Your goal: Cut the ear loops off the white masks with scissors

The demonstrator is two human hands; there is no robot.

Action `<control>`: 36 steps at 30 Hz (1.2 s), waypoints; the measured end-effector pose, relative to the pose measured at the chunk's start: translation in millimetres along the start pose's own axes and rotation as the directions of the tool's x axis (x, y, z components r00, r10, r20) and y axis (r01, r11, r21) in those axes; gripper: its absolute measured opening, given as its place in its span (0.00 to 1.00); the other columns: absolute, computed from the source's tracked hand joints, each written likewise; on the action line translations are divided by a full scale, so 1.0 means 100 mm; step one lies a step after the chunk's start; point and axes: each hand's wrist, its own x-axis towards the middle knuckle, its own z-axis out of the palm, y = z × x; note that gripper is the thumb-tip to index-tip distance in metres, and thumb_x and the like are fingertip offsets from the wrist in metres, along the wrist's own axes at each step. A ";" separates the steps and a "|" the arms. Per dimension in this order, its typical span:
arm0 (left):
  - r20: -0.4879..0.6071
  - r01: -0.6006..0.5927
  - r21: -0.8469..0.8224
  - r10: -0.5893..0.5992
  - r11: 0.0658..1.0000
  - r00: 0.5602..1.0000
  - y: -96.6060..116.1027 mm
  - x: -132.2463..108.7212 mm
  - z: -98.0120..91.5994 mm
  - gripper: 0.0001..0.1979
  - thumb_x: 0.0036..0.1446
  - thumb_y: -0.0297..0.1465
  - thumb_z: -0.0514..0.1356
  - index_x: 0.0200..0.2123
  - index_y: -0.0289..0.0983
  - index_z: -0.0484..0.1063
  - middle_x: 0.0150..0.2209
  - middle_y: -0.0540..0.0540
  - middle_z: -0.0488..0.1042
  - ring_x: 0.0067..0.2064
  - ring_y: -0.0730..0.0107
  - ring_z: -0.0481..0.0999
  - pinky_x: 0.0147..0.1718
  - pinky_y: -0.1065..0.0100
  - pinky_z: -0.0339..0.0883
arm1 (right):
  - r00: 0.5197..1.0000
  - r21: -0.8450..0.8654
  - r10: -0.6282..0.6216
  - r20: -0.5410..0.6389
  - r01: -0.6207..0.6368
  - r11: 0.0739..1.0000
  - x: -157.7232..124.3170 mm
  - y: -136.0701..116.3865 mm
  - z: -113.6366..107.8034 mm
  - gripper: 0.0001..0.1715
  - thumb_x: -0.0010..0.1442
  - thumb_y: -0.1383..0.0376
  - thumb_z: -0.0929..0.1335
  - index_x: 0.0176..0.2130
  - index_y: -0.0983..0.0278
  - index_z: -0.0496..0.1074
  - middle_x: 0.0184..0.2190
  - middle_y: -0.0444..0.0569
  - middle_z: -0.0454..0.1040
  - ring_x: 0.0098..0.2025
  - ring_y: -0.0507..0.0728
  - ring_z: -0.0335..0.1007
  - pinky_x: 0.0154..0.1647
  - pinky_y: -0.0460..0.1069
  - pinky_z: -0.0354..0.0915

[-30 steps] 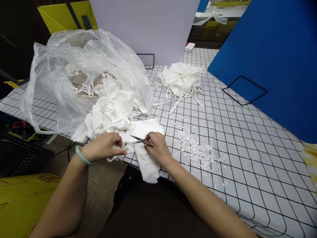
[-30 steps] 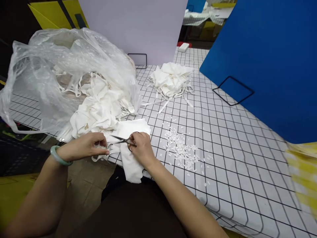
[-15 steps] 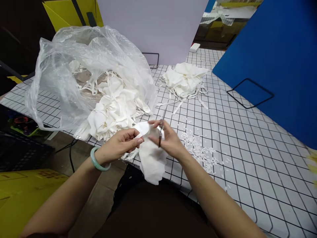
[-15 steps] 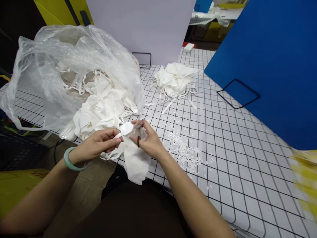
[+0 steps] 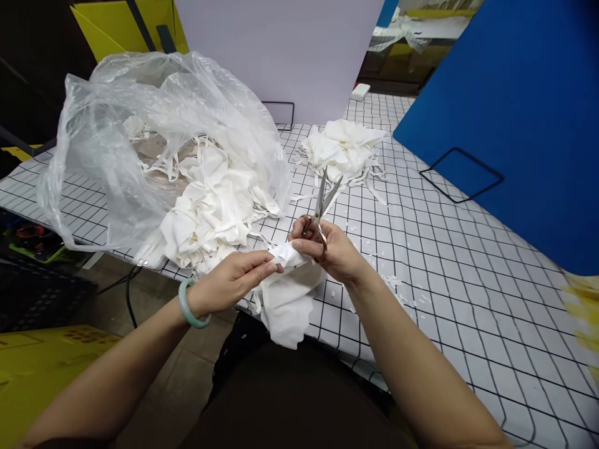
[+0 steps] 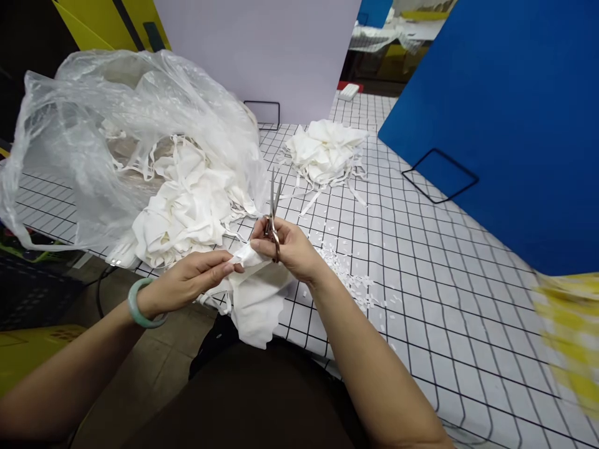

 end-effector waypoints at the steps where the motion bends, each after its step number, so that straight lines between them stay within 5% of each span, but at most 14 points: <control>1: -0.028 -0.027 0.020 0.027 0.999 0.999 0.02 0.02 0.01 0.14 0.68 0.37 0.54 0.38 0.35 0.75 0.31 0.48 0.71 0.32 0.71 0.69 0.31 0.71 0.63 | 1.000 -0.028 0.004 0.022 -0.003 1.000 -0.01 -0.03 -0.01 0.16 0.52 0.58 0.78 0.35 0.61 0.72 0.28 0.41 0.70 0.26 0.49 0.62 0.26 0.46 0.59; 4: -0.040 -0.008 -0.026 0.007 1.000 0.999 0.08 0.07 0.01 0.15 0.68 0.37 0.55 0.36 0.34 0.76 0.31 0.47 0.71 0.33 0.70 0.69 0.32 0.71 0.64 | 0.998 -0.120 0.020 0.065 -0.012 0.993 -0.04 -0.13 -0.06 0.16 0.51 0.57 0.78 0.34 0.61 0.72 0.28 0.42 0.70 0.26 0.50 0.62 0.25 0.46 0.58; 9: 0.182 0.160 -0.286 -0.110 0.945 0.977 0.12 0.08 0.03 0.19 0.69 0.43 0.53 0.39 0.33 0.72 0.21 0.56 0.55 0.22 0.78 0.52 0.21 0.73 0.48 | 0.993 -0.129 0.011 0.117 0.004 0.992 -0.04 -0.19 -0.10 0.17 0.51 0.57 0.78 0.34 0.62 0.72 0.27 0.41 0.69 0.26 0.50 0.61 0.25 0.46 0.59; 13: 0.254 0.190 -0.326 -0.108 0.926 0.961 0.12 0.10 0.08 0.19 0.69 0.44 0.52 0.40 0.33 0.71 0.20 0.57 0.53 0.21 0.78 0.50 0.20 0.73 0.46 | 0.992 -0.086 0.017 0.123 -0.006 0.996 -0.03 -0.12 -0.04 0.17 0.49 0.58 0.78 0.33 0.62 0.71 0.28 0.41 0.70 0.28 0.50 0.64 0.29 0.47 0.62; 17: 0.093 0.090 -0.293 -0.066 0.952 0.994 0.13 0.10 0.11 0.19 0.68 0.42 0.54 0.37 0.34 0.75 0.24 0.51 0.60 0.26 0.74 0.59 0.25 0.71 0.58 | 0.996 -0.018 0.022 0.086 -0.020 1.000 -0.08 0.05 -0.02 0.21 0.49 0.56 0.79 0.36 0.61 0.71 0.34 0.43 0.74 0.34 0.53 0.70 0.36 0.49 0.67; 19: -0.057 -0.040 -0.234 0.027 0.971 0.998 0.15 0.10 0.14 0.17 0.68 0.41 0.56 0.35 0.36 0.78 0.34 0.45 0.67 0.37 0.68 0.68 0.37 0.67 0.67 | 0.996 0.018 0.069 0.063 -0.070 0.997 -0.11 0.19 0.01 0.24 0.46 0.53 0.80 0.35 0.61 0.70 0.30 0.41 0.72 0.30 0.51 0.67 0.31 0.47 0.64; 22: -0.203 -0.210 -0.230 0.164 0.950 0.965 0.17 0.12 0.25 0.15 0.67 0.39 0.58 0.34 0.37 0.80 0.49 0.40 0.69 0.54 0.57 0.69 0.55 0.59 0.66 | 0.993 0.098 0.118 0.015 -0.119 0.988 -0.12 0.40 0.13 0.30 0.40 0.48 0.81 0.33 0.61 0.69 0.24 0.38 0.66 0.25 0.50 0.61 0.28 0.47 0.60; 25: -0.277 -0.257 -0.331 0.167 0.908 0.946 0.13 0.16 0.40 0.16 0.69 0.39 0.56 0.33 0.37 0.78 0.47 0.39 0.70 0.50 0.58 0.72 0.51 0.59 0.69 | 0.994 0.137 0.104 0.017 -0.105 0.985 -0.13 0.47 0.24 0.33 0.40 0.42 0.79 0.32 0.60 0.69 0.24 0.39 0.67 0.27 0.53 0.65 0.32 0.49 0.65; 29: -0.434 -0.242 -0.312 0.089 0.919 0.896 0.05 0.18 0.52 0.17 0.70 0.38 0.54 0.32 0.38 0.76 0.34 0.44 0.66 0.44 0.62 0.71 0.40 0.64 0.67 | 0.992 -0.166 -0.009 -0.124 -0.012 0.986 -0.34 0.32 0.12 0.25 0.51 0.45 0.76 0.36 0.60 0.70 0.32 0.44 0.72 0.38 0.58 0.70 0.41 0.53 0.66; 32: -0.404 -0.224 -0.326 0.078 0.919 0.911 0.02 0.18 0.59 0.17 0.70 0.38 0.54 0.32 0.38 0.76 0.30 0.45 0.62 0.44 0.61 0.69 0.34 0.66 0.64 | 0.975 -0.542 -0.146 -0.167 0.033 0.840 -0.61 0.15 -0.03 0.21 0.58 0.45 0.72 0.35 0.59 0.72 0.35 0.48 0.73 0.41 0.61 0.68 0.45 0.56 0.63; 36: -0.316 -0.161 -0.380 0.036 0.911 0.948 0.01 0.20 0.71 0.18 0.70 0.37 0.52 0.31 0.36 0.74 0.34 0.44 0.64 0.38 0.64 0.68 0.30 0.66 0.62 | 0.979 -0.760 -0.184 -0.085 0.056 0.647 -0.90 0.07 -0.08 0.23 0.54 0.44 0.74 0.30 0.59 0.72 0.28 0.47 0.73 0.33 0.60 0.66 0.40 0.56 0.62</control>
